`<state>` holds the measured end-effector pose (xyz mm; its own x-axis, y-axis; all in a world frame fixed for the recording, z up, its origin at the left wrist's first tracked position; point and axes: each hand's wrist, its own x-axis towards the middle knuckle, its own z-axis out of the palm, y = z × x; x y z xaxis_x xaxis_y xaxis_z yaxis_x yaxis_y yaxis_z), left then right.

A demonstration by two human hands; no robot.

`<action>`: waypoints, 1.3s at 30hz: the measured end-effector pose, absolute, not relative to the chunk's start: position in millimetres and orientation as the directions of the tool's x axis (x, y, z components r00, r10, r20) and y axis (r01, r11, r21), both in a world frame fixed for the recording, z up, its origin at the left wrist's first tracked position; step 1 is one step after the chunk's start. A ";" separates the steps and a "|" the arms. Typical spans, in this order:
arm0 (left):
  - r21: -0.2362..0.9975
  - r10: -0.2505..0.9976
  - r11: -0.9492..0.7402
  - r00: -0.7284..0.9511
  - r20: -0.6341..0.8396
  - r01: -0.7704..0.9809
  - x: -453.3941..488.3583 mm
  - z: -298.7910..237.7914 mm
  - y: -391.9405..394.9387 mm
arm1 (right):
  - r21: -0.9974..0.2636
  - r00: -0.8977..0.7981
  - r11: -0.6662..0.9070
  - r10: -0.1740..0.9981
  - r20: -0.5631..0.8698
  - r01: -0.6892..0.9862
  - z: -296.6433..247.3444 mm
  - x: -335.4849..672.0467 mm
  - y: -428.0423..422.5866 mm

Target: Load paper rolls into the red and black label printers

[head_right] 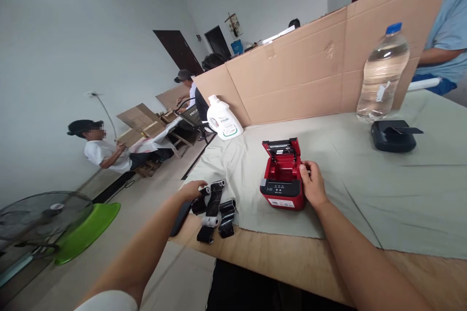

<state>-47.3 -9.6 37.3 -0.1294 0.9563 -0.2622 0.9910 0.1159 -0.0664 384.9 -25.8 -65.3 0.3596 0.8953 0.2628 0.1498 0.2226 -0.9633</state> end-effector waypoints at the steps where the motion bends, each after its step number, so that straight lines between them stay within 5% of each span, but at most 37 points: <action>1: -0.079 0.953 0.120 -0.137 -0.271 0.990 -48.4 32.3 -11.1 | -0.964 0.359 0.218 0.897 0.259 0.151 -65.4 384.9 -25.8; 11: -0.025 0.994 0.066 -0.068 -0.088 0.998 -25.1 61.3 -18.8 | -0.960 0.358 0.225 0.894 0.271 0.165 -65.7 384.3 -25.6; 14: 0.268 0.965 -0.105 0.163 -0.206 0.958 7.9 102.1 -35.5 | -0.959 0.358 0.228 0.892 0.274 0.168 -65.7 384.0 -25.2; 17: 0.718 0.542 -0.186 0.679 -0.495 0.671 57.3 132.9 -59.4 | -0.960 0.361 0.222 0.892 0.270 0.169 -66.3 383.9 -24.7; 19: 0.809 0.323 -0.157 0.804 -0.500 0.566 93.2 139.2 -66.3 | -0.960 0.362 0.224 0.892 0.272 0.169 -66.9 384.0 -24.2; 21: 0.845 0.415 -0.216 0.830 -0.374 0.489 127.3 132.2 -59.2 | -0.956 0.360 0.237 0.888 0.286 0.175 -67.5 384.1 -23.7; 24: 0.794 0.667 -0.390 0.737 -0.105 0.466 171.8 104.8 -27.5 | -0.948 0.354 0.254 0.883 0.308 0.192 -68.3 384.6 -23.1; 26: 0.701 0.723 -0.472 0.690 -0.040 0.535 196.1 84.9 -4.2 | -0.946 0.353 0.258 0.881 0.314 0.197 -68.8 385.1 -22.7; 33: 0.257 0.746 -0.582 0.633 -0.208 0.771 240.0 57.4 15.6 | -0.944 0.349 0.264 0.881 0.321 0.200 -70.2 385.3 -21.1; 39: 0.287 0.729 -0.588 0.649 -0.217 0.756 239.8 48.9 14.2 | -0.948 0.344 0.263 0.886 0.311 0.181 -71.1 385.7 -20.5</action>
